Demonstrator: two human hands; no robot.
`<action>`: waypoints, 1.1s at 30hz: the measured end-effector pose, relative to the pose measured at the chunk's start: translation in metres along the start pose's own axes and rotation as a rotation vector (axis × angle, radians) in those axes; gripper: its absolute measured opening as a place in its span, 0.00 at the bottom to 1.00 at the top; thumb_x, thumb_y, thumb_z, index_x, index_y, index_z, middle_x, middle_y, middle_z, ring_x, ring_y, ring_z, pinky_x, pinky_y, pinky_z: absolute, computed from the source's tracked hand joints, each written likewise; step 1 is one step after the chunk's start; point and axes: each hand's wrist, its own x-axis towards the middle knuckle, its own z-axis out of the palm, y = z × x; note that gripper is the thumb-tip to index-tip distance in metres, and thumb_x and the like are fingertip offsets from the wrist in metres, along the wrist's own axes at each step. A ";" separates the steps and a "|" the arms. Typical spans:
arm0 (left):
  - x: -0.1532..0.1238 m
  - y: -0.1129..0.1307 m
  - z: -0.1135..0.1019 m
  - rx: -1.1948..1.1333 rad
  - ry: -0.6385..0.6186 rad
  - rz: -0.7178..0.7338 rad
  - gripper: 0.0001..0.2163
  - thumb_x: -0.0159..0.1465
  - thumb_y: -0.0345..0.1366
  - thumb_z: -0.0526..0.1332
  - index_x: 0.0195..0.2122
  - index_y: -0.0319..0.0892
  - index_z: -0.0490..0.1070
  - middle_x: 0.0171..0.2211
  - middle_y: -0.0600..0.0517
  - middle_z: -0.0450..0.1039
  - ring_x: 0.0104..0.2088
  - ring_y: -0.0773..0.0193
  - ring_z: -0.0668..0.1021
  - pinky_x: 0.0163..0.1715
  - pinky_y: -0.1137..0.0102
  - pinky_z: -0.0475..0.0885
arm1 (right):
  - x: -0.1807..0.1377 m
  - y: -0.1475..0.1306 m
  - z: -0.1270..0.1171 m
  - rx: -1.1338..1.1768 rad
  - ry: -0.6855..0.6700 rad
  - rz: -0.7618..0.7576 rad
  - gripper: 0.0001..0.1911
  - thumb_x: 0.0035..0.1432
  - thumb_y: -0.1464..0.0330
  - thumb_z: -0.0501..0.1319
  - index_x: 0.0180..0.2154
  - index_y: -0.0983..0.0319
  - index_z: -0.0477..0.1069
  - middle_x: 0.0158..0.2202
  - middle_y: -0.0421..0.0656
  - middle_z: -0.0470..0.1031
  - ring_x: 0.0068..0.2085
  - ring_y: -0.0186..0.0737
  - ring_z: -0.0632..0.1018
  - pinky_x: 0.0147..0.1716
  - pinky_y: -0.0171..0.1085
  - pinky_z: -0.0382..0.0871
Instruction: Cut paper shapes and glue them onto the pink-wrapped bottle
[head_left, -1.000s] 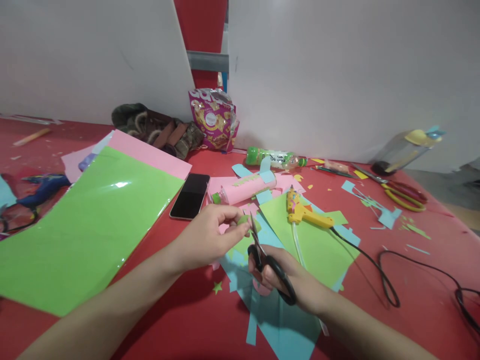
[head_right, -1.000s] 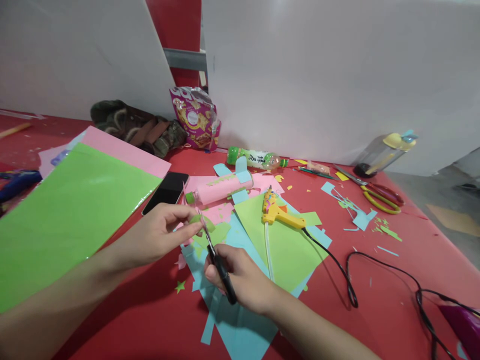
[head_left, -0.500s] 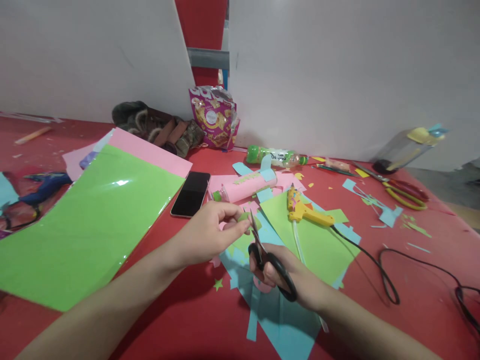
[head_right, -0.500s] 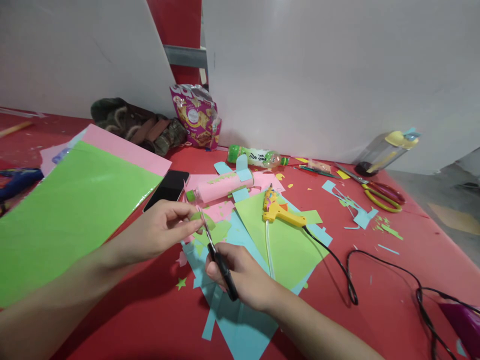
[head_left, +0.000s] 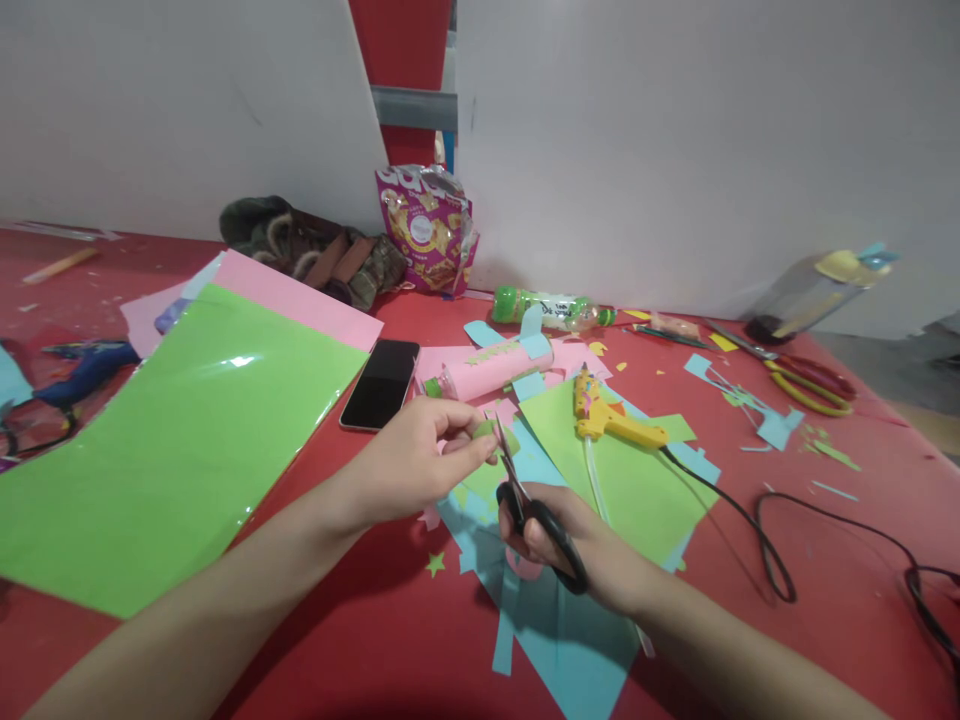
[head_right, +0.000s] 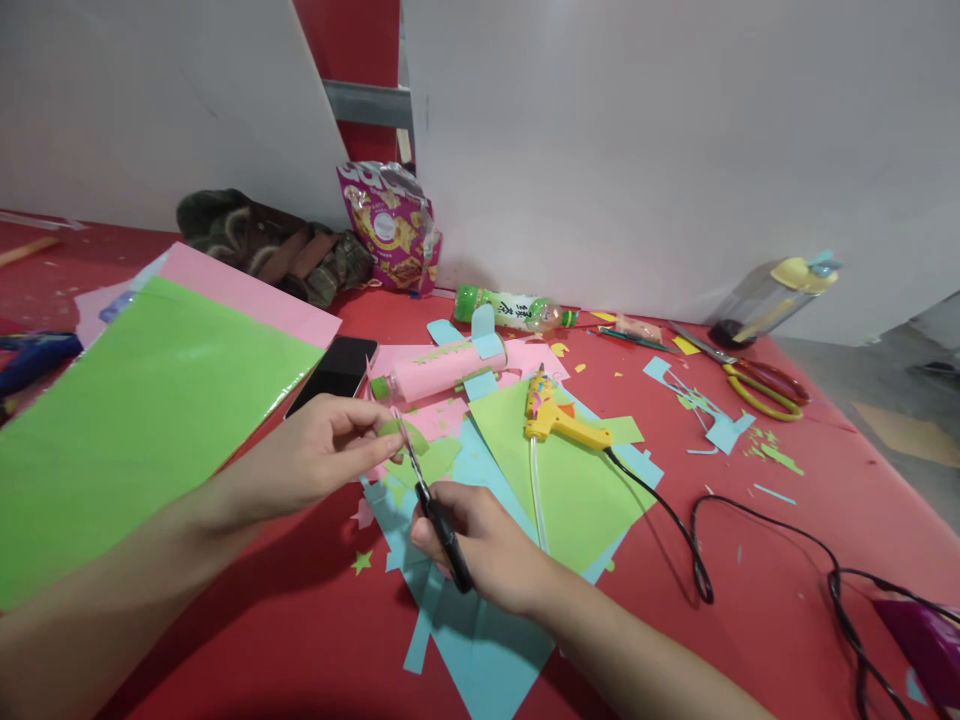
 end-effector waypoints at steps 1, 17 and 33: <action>0.000 0.000 0.000 -0.001 -0.003 -0.001 0.11 0.55 0.37 0.52 0.21 0.37 0.65 0.15 0.58 0.52 0.17 0.73 0.59 0.16 0.77 0.56 | 0.000 0.000 0.000 0.005 -0.001 -0.001 0.27 0.42 0.45 0.54 0.24 0.64 0.59 0.18 0.35 0.55 0.19 0.28 0.58 0.18 0.31 0.51; 0.000 -0.001 0.004 -0.080 -0.016 -0.046 0.11 0.55 0.38 0.53 0.19 0.39 0.62 0.14 0.58 0.52 0.16 0.73 0.60 0.15 0.76 0.55 | 0.000 0.000 -0.001 -0.007 -0.020 -0.018 0.27 0.43 0.45 0.53 0.25 0.64 0.60 0.19 0.35 0.56 0.20 0.29 0.58 0.19 0.31 0.51; 0.003 -0.001 0.010 -0.158 0.091 -0.078 0.11 0.55 0.38 0.54 0.19 0.38 0.61 0.16 0.58 0.55 0.19 0.72 0.61 0.18 0.76 0.56 | 0.000 0.013 -0.001 0.065 -0.023 -0.018 0.23 0.46 0.47 0.53 0.28 0.62 0.57 0.20 0.34 0.56 0.20 0.28 0.59 0.21 0.31 0.55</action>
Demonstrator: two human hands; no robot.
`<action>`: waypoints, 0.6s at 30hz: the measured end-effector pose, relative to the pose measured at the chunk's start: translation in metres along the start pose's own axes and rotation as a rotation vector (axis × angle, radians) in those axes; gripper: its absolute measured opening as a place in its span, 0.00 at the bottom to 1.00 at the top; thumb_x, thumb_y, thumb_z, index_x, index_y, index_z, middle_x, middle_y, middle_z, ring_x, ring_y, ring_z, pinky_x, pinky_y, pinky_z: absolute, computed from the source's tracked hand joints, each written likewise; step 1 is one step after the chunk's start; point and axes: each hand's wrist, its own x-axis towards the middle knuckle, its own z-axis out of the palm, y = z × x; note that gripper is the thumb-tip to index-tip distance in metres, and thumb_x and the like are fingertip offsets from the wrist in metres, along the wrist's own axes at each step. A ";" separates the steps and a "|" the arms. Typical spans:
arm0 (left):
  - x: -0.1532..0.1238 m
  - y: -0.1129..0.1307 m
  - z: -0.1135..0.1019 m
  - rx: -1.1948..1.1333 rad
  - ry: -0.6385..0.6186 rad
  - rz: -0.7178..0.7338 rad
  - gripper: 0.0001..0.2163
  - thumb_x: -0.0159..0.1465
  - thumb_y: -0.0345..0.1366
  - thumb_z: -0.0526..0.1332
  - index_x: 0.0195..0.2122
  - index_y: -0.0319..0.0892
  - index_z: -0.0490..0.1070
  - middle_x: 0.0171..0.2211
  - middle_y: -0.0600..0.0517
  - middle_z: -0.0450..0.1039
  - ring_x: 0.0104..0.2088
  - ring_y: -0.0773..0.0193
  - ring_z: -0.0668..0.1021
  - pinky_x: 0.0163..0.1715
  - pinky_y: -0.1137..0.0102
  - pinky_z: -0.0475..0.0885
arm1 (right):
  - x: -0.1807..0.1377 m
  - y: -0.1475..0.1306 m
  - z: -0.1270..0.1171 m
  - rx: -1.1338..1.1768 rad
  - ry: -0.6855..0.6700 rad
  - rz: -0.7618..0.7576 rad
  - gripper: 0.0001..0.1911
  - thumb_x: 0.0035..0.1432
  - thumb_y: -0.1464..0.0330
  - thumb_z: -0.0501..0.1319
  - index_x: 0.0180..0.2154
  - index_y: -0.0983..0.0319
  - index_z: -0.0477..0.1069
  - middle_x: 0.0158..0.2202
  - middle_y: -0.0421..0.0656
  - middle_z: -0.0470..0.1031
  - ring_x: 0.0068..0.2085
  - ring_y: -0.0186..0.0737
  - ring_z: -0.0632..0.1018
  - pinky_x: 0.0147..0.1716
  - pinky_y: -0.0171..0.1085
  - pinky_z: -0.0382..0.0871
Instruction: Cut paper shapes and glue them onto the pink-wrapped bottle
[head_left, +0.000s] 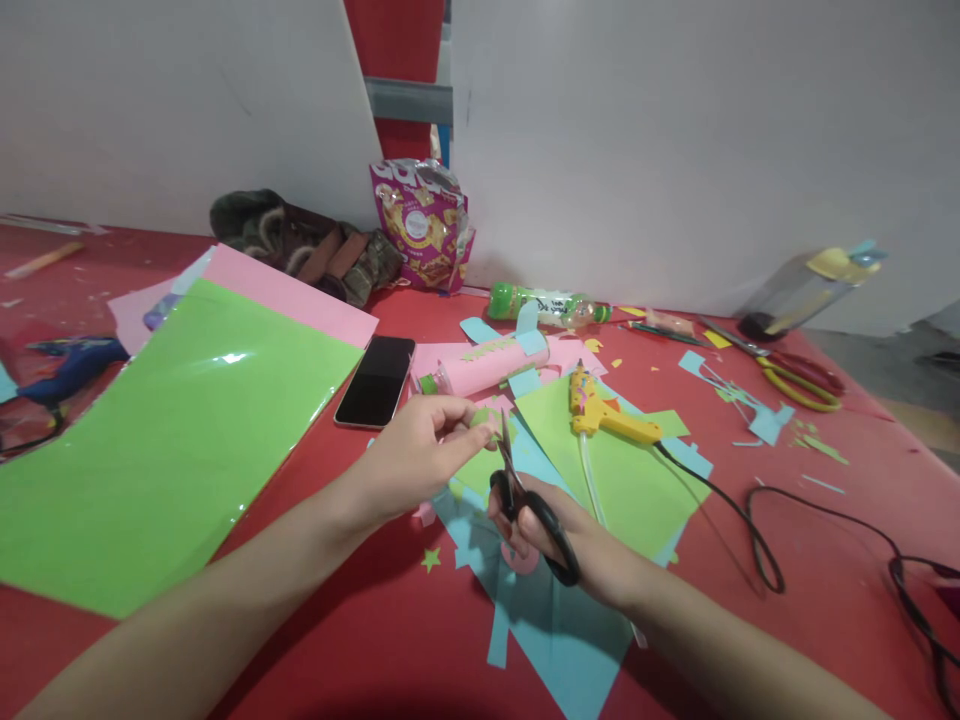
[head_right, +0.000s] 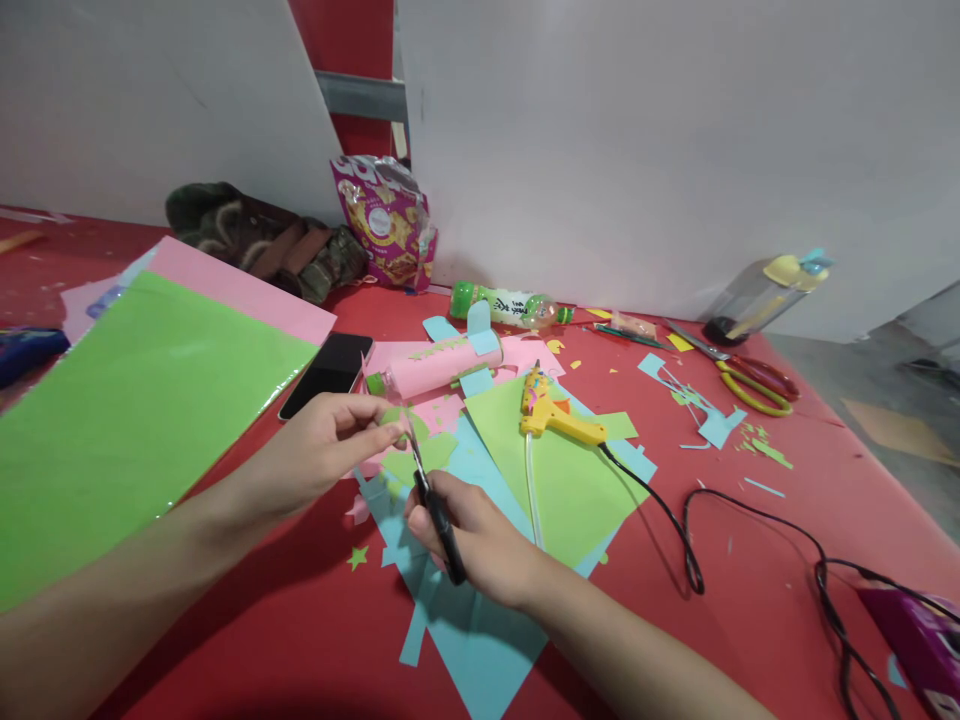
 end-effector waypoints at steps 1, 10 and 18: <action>0.001 -0.001 0.001 -0.026 0.032 0.002 0.11 0.55 0.38 0.54 0.20 0.38 0.62 0.17 0.57 0.56 0.20 0.72 0.61 0.19 0.76 0.56 | 0.000 0.002 0.001 0.013 0.016 0.007 0.23 0.46 0.47 0.53 0.28 0.62 0.56 0.20 0.35 0.57 0.20 0.28 0.59 0.20 0.31 0.55; 0.002 -0.010 0.009 -0.044 -0.010 0.000 0.10 0.55 0.38 0.52 0.22 0.37 0.64 0.18 0.58 0.56 0.19 0.73 0.59 0.19 0.77 0.55 | 0.008 0.002 0.003 0.303 0.478 -0.140 0.14 0.43 0.64 0.63 0.28 0.62 0.58 0.24 0.36 0.64 0.25 0.30 0.68 0.26 0.31 0.61; -0.004 -0.011 0.021 0.175 -0.162 0.100 0.13 0.56 0.36 0.50 0.16 0.39 0.54 0.16 0.59 0.49 0.19 0.73 0.58 0.19 0.78 0.54 | 0.006 -0.006 0.004 0.240 0.534 -0.198 0.13 0.41 0.70 0.62 0.27 0.61 0.57 0.21 0.33 0.61 0.23 0.30 0.65 0.24 0.31 0.57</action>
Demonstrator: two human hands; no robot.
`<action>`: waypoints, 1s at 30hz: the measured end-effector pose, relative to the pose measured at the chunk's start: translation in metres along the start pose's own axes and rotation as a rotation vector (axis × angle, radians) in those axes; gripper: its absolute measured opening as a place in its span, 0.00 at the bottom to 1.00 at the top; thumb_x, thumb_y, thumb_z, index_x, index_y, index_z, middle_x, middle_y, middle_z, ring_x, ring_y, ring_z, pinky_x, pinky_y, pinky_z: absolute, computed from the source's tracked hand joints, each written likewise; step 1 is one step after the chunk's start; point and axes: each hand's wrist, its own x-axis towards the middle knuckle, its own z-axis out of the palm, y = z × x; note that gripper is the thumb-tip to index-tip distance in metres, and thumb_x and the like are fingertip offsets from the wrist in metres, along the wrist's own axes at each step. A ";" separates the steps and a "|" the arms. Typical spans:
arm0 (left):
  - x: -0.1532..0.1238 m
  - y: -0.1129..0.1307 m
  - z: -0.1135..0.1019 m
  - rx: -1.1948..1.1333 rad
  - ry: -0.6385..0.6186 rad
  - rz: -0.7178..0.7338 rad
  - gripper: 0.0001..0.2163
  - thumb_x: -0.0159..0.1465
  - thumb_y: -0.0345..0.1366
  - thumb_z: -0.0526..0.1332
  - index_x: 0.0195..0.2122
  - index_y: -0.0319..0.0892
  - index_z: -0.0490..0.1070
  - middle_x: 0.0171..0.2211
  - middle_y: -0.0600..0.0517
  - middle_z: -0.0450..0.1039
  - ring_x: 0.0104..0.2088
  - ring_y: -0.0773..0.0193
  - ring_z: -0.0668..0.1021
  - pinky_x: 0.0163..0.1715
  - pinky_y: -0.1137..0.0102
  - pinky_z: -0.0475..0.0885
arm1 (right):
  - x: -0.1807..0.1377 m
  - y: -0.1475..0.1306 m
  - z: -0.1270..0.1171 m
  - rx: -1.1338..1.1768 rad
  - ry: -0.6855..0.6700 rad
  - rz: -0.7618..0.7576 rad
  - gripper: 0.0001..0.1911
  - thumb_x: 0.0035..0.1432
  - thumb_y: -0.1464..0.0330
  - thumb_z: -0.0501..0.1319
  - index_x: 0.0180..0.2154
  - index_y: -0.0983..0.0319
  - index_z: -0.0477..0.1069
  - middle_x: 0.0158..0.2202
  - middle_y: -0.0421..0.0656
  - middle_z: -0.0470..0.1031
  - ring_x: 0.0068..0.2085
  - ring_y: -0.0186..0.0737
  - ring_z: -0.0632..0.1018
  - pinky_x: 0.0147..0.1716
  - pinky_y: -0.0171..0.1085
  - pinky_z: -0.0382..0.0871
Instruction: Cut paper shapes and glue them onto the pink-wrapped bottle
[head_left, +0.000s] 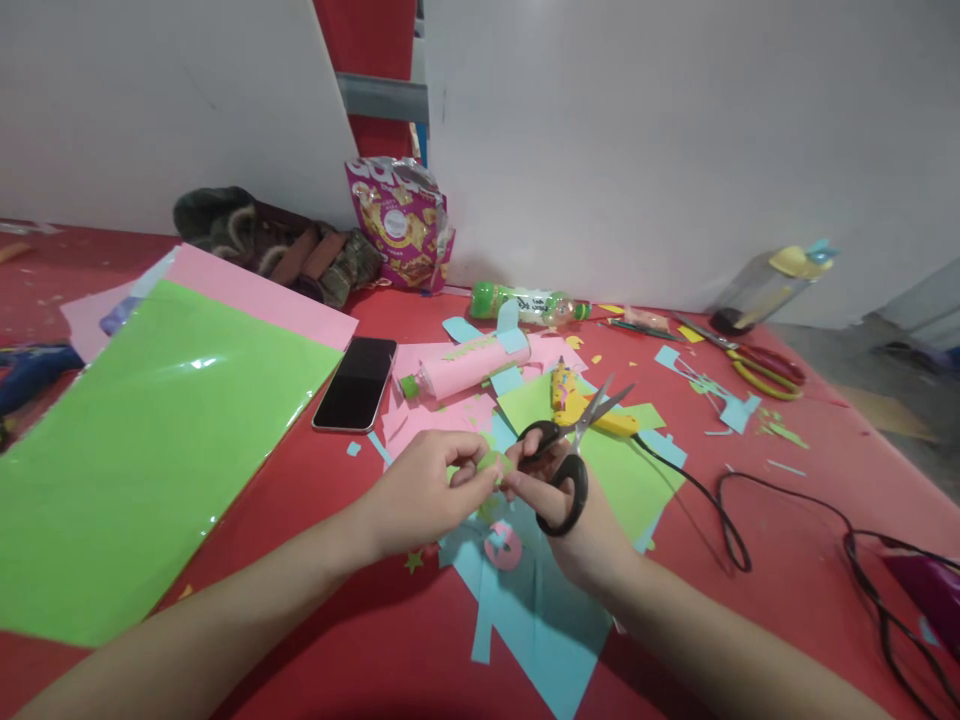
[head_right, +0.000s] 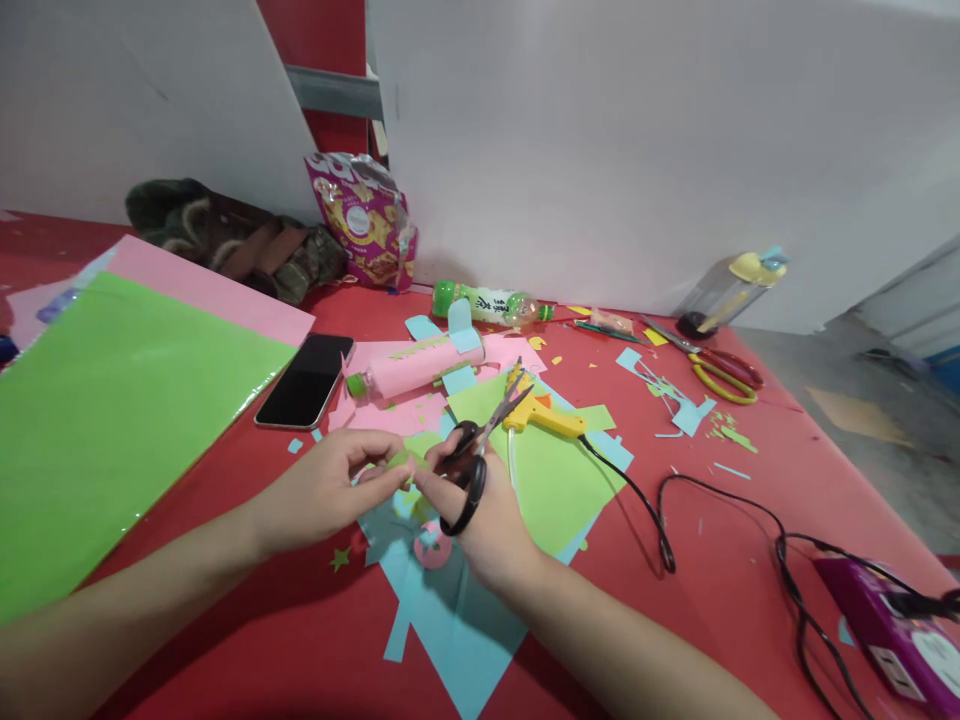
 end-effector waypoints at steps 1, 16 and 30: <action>0.000 0.000 0.001 0.021 -0.003 0.000 0.13 0.56 0.36 0.50 0.17 0.39 0.54 0.16 0.59 0.50 0.20 0.73 0.58 0.19 0.77 0.55 | 0.000 -0.001 0.001 -0.030 0.007 0.008 0.13 0.40 0.70 0.62 0.26 0.61 0.57 0.20 0.33 0.60 0.22 0.29 0.64 0.23 0.31 0.56; 0.001 0.000 0.006 0.013 -0.005 0.020 0.11 0.57 0.35 0.49 0.18 0.38 0.57 0.17 0.59 0.53 0.21 0.73 0.60 0.21 0.78 0.57 | -0.002 -0.007 0.000 -0.183 -0.011 -0.032 0.14 0.41 0.68 0.61 0.27 0.60 0.54 0.23 0.34 0.60 0.22 0.29 0.62 0.21 0.31 0.56; 0.003 -0.002 -0.002 0.007 -0.011 0.012 0.11 0.57 0.35 0.50 0.18 0.38 0.59 0.17 0.58 0.53 0.20 0.73 0.59 0.20 0.78 0.55 | 0.001 -0.007 -0.003 -0.187 -0.071 0.041 0.16 0.43 0.63 0.61 0.28 0.61 0.55 0.21 0.33 0.58 0.22 0.30 0.63 0.22 0.31 0.56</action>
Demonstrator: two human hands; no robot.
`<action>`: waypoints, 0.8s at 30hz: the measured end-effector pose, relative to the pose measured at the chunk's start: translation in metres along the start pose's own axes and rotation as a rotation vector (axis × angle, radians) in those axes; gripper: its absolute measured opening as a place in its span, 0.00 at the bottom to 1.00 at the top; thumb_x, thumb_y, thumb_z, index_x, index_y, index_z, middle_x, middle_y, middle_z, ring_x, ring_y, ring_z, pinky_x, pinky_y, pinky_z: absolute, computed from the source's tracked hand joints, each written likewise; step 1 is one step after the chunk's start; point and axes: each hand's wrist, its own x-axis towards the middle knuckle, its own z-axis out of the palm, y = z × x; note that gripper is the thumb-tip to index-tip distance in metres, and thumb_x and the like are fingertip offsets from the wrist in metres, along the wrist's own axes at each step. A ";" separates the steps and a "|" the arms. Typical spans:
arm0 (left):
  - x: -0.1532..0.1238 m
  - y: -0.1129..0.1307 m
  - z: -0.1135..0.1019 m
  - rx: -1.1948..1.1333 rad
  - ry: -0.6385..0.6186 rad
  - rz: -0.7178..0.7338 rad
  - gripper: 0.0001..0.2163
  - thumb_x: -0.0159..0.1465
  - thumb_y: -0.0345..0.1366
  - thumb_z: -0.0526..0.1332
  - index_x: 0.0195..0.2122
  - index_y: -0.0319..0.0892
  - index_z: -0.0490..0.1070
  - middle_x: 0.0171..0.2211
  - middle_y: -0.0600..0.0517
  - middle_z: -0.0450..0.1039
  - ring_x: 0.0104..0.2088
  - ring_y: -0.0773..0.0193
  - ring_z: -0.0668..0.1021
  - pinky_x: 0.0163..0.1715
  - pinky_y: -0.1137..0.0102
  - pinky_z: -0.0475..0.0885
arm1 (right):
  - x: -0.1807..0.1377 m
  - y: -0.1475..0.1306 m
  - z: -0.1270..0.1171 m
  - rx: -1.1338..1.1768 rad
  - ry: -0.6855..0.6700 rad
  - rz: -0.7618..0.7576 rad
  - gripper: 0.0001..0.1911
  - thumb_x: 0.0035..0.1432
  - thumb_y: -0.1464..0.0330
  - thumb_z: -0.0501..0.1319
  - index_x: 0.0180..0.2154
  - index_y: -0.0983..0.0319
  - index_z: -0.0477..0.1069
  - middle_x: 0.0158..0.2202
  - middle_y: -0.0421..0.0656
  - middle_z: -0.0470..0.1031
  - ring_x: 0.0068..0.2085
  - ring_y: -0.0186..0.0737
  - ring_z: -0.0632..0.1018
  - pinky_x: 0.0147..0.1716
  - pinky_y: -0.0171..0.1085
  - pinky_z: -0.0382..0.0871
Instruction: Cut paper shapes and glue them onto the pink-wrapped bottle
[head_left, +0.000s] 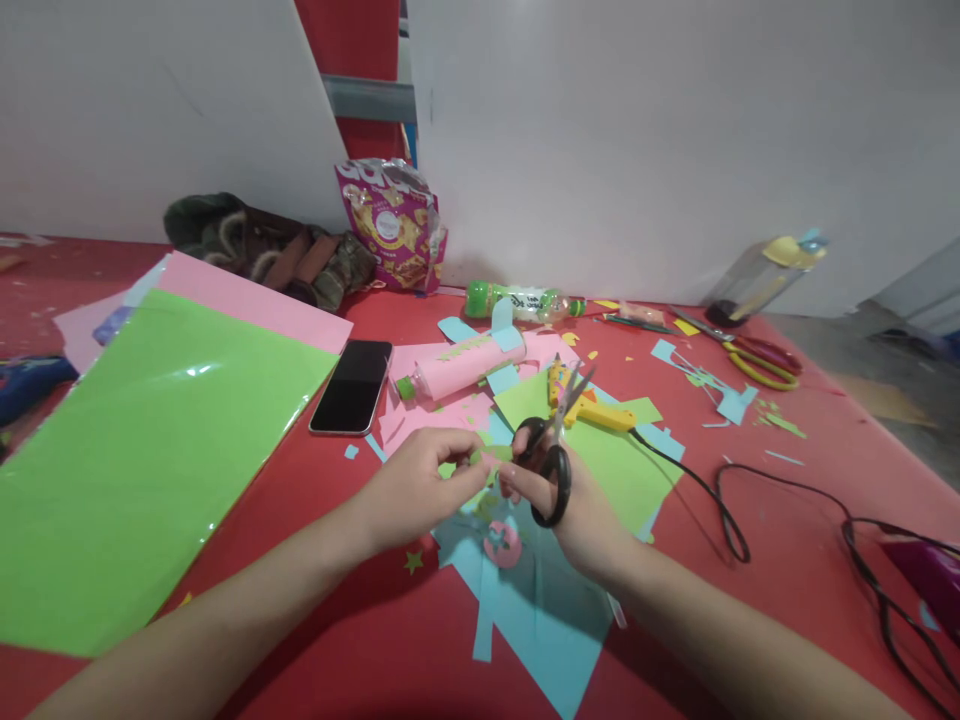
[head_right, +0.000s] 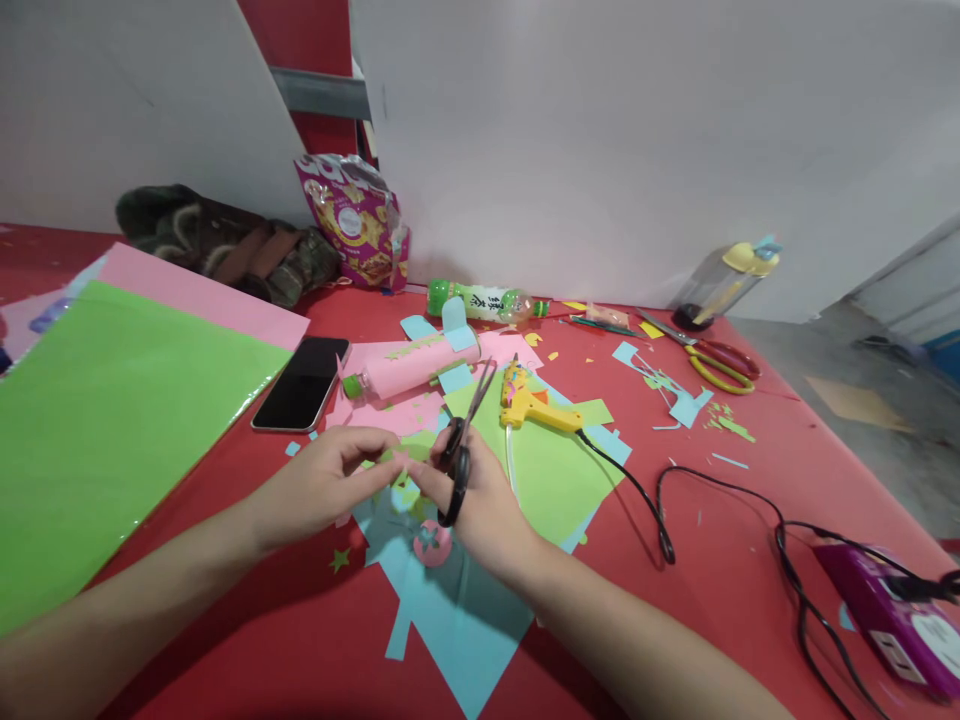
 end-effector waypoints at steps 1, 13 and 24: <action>0.001 0.000 -0.003 -0.006 0.026 0.002 0.11 0.57 0.35 0.50 0.18 0.38 0.59 0.17 0.58 0.53 0.20 0.73 0.58 0.19 0.77 0.55 | 0.000 0.001 -0.001 0.012 -0.047 0.025 0.16 0.45 0.60 0.61 0.28 0.61 0.55 0.21 0.33 0.58 0.22 0.30 0.63 0.22 0.32 0.57; 0.002 0.002 -0.029 -0.120 0.199 -0.011 0.12 0.56 0.37 0.52 0.18 0.39 0.55 0.18 0.58 0.49 0.20 0.73 0.57 0.19 0.77 0.54 | -0.002 0.001 -0.004 -0.091 -0.317 0.217 0.23 0.44 0.52 0.59 0.36 0.63 0.63 0.23 0.36 0.58 0.21 0.29 0.63 0.19 0.31 0.59; -0.003 0.004 -0.033 -0.146 -0.004 0.011 0.10 0.56 0.36 0.52 0.20 0.37 0.63 0.19 0.57 0.57 0.21 0.73 0.61 0.21 0.76 0.58 | -0.002 -0.003 -0.009 -0.091 -0.444 0.195 0.23 0.45 0.55 0.60 0.40 0.61 0.64 0.24 0.35 0.58 0.20 0.27 0.63 0.20 0.32 0.60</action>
